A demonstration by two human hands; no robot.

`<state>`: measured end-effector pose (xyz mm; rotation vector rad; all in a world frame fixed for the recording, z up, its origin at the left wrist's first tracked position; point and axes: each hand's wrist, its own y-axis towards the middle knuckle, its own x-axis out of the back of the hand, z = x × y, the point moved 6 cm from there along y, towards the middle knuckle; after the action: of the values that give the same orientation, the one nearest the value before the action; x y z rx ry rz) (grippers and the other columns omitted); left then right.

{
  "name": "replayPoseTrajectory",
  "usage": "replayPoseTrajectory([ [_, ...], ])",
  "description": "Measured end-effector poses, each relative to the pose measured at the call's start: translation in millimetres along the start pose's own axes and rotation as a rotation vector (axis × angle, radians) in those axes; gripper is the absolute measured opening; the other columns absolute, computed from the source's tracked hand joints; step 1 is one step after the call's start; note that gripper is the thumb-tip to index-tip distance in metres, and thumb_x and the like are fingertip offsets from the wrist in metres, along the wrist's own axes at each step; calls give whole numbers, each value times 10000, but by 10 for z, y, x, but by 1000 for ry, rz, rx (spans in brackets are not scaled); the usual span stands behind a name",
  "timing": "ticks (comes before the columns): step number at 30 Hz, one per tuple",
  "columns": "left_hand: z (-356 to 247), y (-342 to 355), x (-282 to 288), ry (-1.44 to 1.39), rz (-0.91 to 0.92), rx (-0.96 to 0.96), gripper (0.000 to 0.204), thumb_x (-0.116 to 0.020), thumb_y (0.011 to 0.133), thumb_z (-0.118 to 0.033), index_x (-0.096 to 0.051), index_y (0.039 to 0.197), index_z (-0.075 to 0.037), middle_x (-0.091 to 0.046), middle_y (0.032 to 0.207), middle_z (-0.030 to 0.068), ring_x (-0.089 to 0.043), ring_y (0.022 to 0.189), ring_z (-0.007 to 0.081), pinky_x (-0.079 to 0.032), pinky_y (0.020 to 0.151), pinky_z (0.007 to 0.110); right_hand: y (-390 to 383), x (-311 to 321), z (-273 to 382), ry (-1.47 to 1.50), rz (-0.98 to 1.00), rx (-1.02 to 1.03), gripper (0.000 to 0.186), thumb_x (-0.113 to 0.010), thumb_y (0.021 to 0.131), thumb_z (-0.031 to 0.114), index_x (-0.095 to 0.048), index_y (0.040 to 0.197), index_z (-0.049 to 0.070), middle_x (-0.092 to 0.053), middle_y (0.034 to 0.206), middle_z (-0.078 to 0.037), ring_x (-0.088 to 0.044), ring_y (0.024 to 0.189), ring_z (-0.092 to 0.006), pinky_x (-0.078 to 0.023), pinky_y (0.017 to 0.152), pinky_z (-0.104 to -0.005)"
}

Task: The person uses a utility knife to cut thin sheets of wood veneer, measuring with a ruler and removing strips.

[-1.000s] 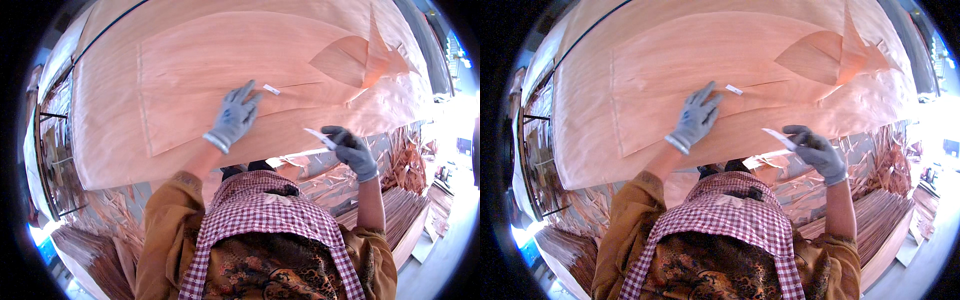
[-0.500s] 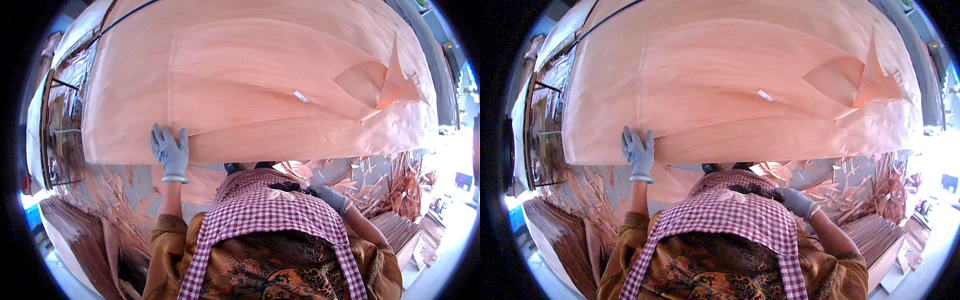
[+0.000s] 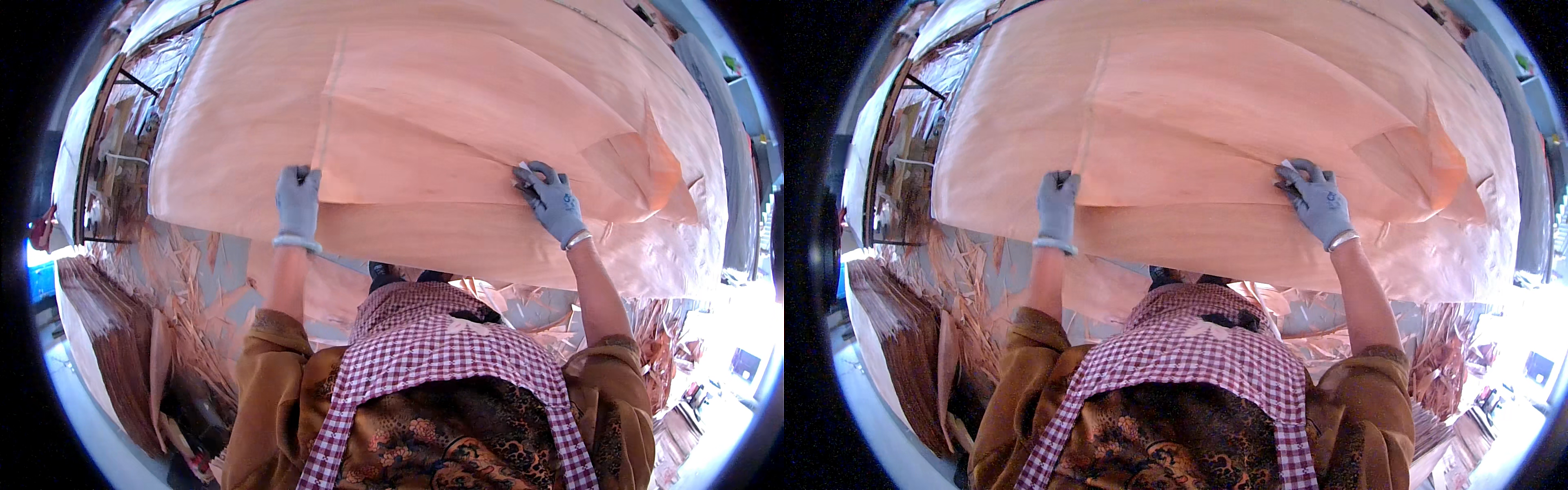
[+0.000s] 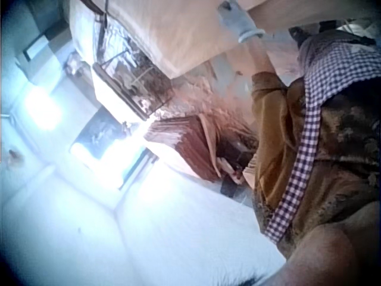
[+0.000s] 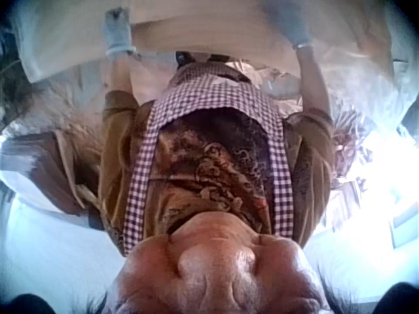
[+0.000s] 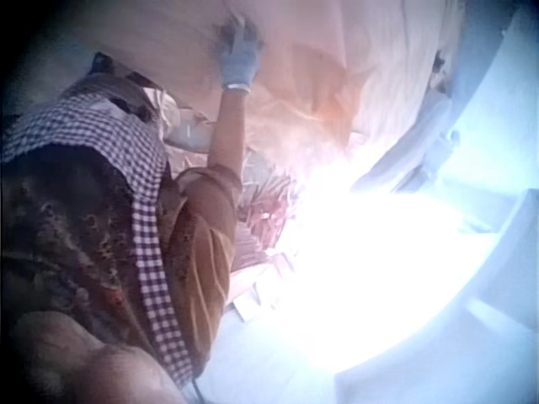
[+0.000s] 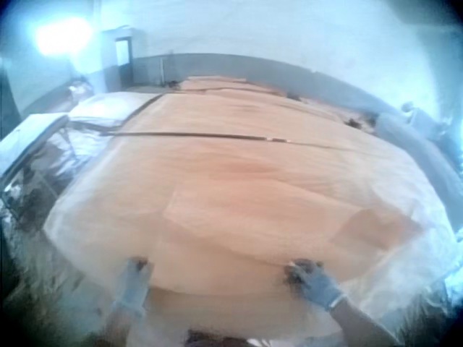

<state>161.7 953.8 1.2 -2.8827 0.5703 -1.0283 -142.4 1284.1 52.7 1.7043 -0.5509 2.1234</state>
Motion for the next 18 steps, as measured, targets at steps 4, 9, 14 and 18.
replayPoseTrajectory([
  [4,-763,371,170,-270,86,-143,196,-658,776,-190,-517,678,-96,-485,570,-8,-440,488,88,-360,443,244,9,-49,3,102,-34,38,374,-579,856,232,-546,1228,238,-513,1258,-44,-512,1064,-314,-472,882,-376],
  [9,-2090,599,266,-511,191,-355,113,-635,791,-128,-550,747,-68,-535,655,-4,-480,537,73,-373,476,220,-142,-174,-233,625,46,-22,431,-654,806,224,-558,1207,100,-584,1171,-95,-561,1017,-286,-461,866,-356],
  [14,-1644,520,400,-140,58,-382,174,-617,789,-75,-649,960,-89,-555,694,-27,-499,568,64,-406,508,214,-270,-116,-116,497,-213,31,235,-649,762,62,-586,989,62,-596,1089,-104,-570,998,-289,-466,845,-363],
  [18,-514,470,386,263,-105,-573,308,-591,782,-49,-674,1057,-161,-641,793,65,-582,635,181,-469,589,288,-200,-110,115,273,-81,131,278,-672,734,110,-592,998,82,-556,1148,-103,-549,1011,-296,-465,854,-362],
])
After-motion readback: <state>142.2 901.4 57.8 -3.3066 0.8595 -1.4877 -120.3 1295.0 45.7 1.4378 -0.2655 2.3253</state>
